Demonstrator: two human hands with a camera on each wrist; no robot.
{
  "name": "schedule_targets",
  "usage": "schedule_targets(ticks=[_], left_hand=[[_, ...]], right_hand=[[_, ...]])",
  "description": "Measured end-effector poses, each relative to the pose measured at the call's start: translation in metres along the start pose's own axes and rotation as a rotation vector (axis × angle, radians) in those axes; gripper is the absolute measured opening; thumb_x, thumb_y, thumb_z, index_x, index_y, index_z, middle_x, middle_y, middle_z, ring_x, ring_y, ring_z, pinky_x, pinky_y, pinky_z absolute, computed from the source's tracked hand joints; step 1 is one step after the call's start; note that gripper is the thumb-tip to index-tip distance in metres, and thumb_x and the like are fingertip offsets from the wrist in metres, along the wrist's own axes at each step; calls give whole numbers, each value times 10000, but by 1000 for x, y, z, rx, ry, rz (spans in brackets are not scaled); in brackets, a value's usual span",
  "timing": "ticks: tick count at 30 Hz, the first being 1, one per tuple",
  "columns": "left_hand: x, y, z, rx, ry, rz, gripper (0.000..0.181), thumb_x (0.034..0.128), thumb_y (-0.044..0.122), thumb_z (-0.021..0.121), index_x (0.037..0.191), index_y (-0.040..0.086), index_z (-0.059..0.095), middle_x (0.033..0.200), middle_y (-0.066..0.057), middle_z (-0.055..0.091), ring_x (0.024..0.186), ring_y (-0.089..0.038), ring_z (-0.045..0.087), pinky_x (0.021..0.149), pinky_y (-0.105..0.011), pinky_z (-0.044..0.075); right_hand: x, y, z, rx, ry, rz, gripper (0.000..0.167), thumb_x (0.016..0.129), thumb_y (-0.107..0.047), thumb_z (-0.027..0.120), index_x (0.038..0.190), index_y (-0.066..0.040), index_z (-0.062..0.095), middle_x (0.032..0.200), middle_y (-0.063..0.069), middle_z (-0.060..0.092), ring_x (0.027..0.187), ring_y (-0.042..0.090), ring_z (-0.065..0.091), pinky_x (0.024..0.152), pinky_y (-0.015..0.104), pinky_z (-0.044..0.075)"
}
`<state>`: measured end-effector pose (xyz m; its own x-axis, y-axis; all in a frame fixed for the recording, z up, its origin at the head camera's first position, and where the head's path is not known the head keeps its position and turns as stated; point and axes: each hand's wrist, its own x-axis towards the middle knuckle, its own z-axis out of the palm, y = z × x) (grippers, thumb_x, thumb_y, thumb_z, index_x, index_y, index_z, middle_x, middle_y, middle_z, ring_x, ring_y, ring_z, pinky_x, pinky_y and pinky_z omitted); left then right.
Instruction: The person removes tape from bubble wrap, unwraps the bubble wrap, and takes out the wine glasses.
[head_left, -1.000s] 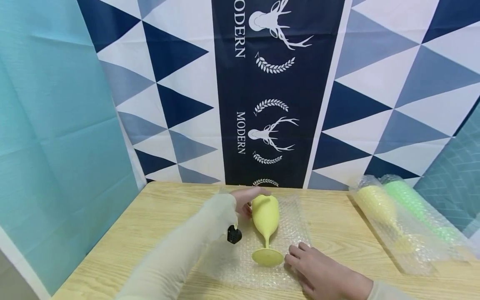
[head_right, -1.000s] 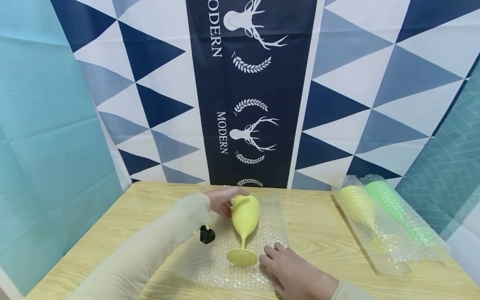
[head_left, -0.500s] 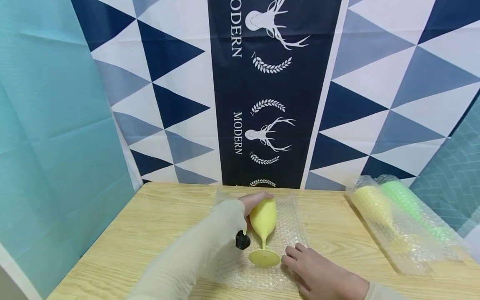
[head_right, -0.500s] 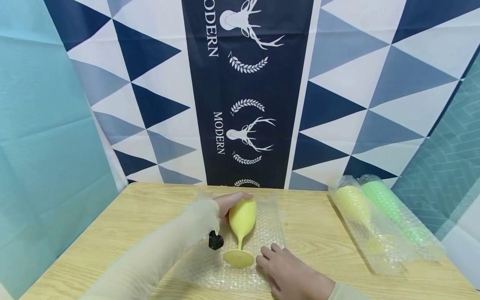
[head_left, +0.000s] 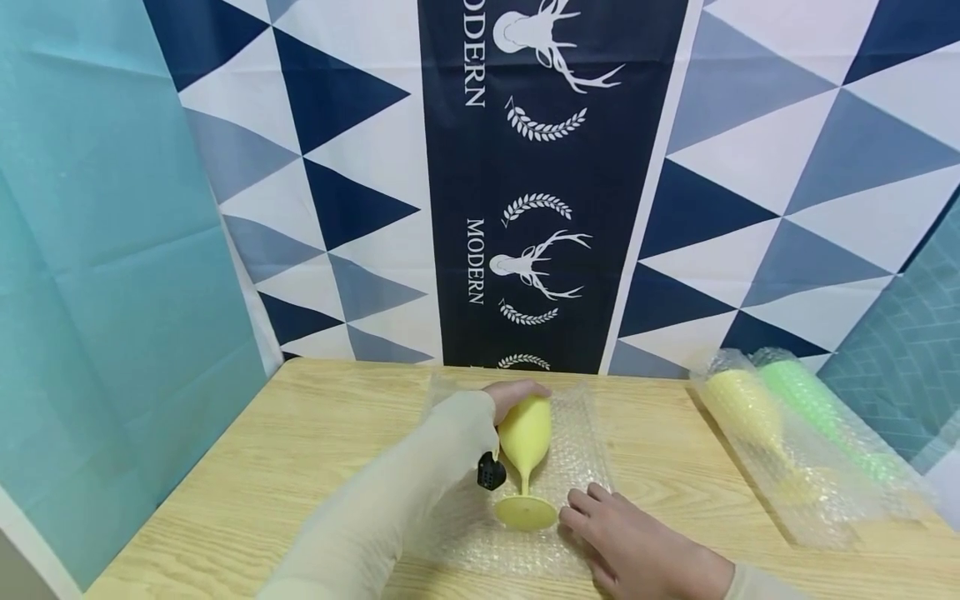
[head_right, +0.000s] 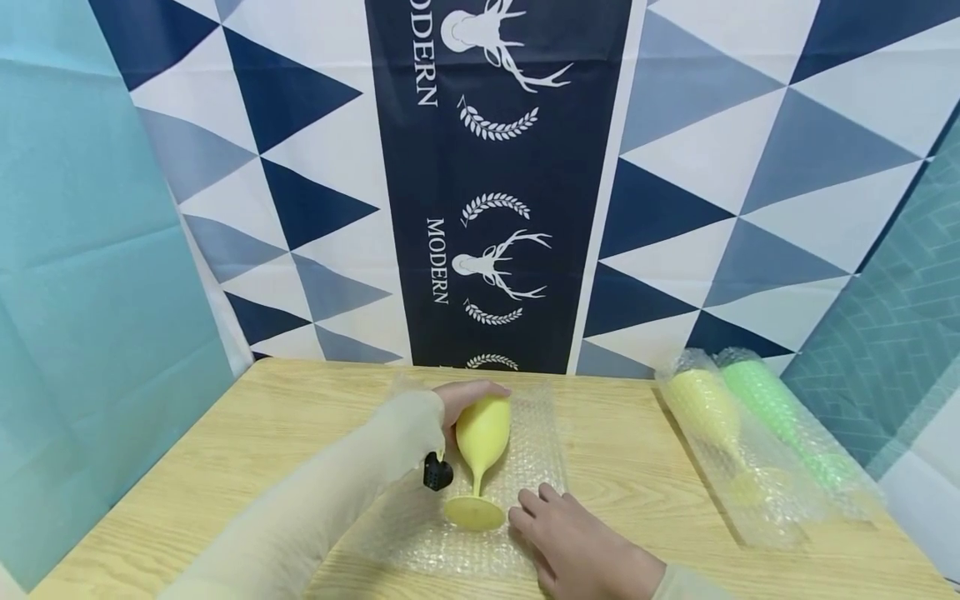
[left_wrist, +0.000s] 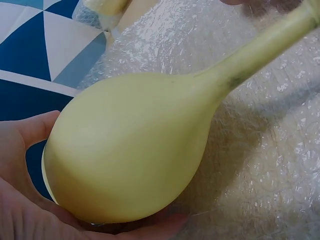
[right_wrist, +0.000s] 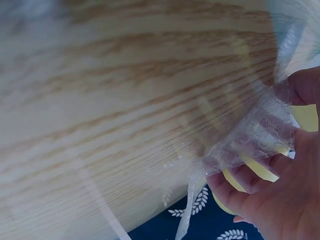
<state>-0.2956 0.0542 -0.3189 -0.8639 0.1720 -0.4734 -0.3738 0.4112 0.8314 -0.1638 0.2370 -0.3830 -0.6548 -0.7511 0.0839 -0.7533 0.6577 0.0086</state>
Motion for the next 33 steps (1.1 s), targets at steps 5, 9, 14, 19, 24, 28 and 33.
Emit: schedule_targets(ticks=[5, 9, 14, 19, 24, 28, 33], left_hand=[[0, 1, -1, 13, 19, 17, 409, 775, 450, 667, 980, 113, 559, 834, -25, 523, 760, -170, 505, 693, -267, 444], [0, 1, -3, -15, 12, 13, 433, 773, 452, 669, 1003, 105, 548, 845, -34, 522, 767, -180, 506, 698, -287, 452], [-4, 1, -4, -55, -18, 4, 447, 771, 468, 668, 997, 106, 538, 831, -43, 529, 738, -190, 514, 658, -316, 466], [-10, 1, -2, -41, -13, 86, 425, 775, 496, 651, 957, 119, 577, 797, -22, 543, 694, -166, 519, 608, -282, 459], [-13, -3, -1, -6, 49, 131, 503, 751, 537, 668, 1017, 118, 588, 851, -19, 552, 744, -168, 524, 651, -278, 452], [-17, -8, -1, -20, 74, 120, 534, 726, 571, 678, 1013, 134, 570, 878, -23, 558, 774, -176, 529, 689, -291, 447], [-23, -9, -4, -16, 98, 121, 616, 694, 603, 690, 1054, 130, 526, 935, -35, 550, 802, -180, 531, 697, -280, 433]], right_hand=[[2, -1, -1, -3, -3, 2, 318, 800, -208, 659, 1090, -252, 536, 926, -147, 457, 813, 48, 387, 661, 233, 391], [3, 0, -1, -19, 4, -10, 309, 809, -208, 654, 1092, -242, 538, 936, -140, 470, 814, 48, 396, 663, 244, 404], [3, 1, -3, -15, -13, -2, 319, 804, -216, 663, 1096, -238, 538, 932, -139, 463, 806, 50, 383, 663, 228, 391], [3, 1, -3, -3, -41, 24, 324, 808, -229, 670, 1104, -246, 539, 938, -141, 463, 811, 50, 386, 666, 234, 399], [1, 2, 0, -33, 5, -11, 306, 792, -216, 671, 1068, -234, 540, 910, -140, 453, 792, 48, 376, 645, 212, 377], [1, 2, 3, -47, 23, -43, 298, 790, -212, 668, 1053, -234, 530, 896, -145, 438, 782, 45, 354, 652, 197, 354], [3, 4, 1, -33, -9, -34, 306, 799, -213, 673, 1064, -242, 522, 899, -149, 440, 783, 37, 353, 647, 185, 346]])
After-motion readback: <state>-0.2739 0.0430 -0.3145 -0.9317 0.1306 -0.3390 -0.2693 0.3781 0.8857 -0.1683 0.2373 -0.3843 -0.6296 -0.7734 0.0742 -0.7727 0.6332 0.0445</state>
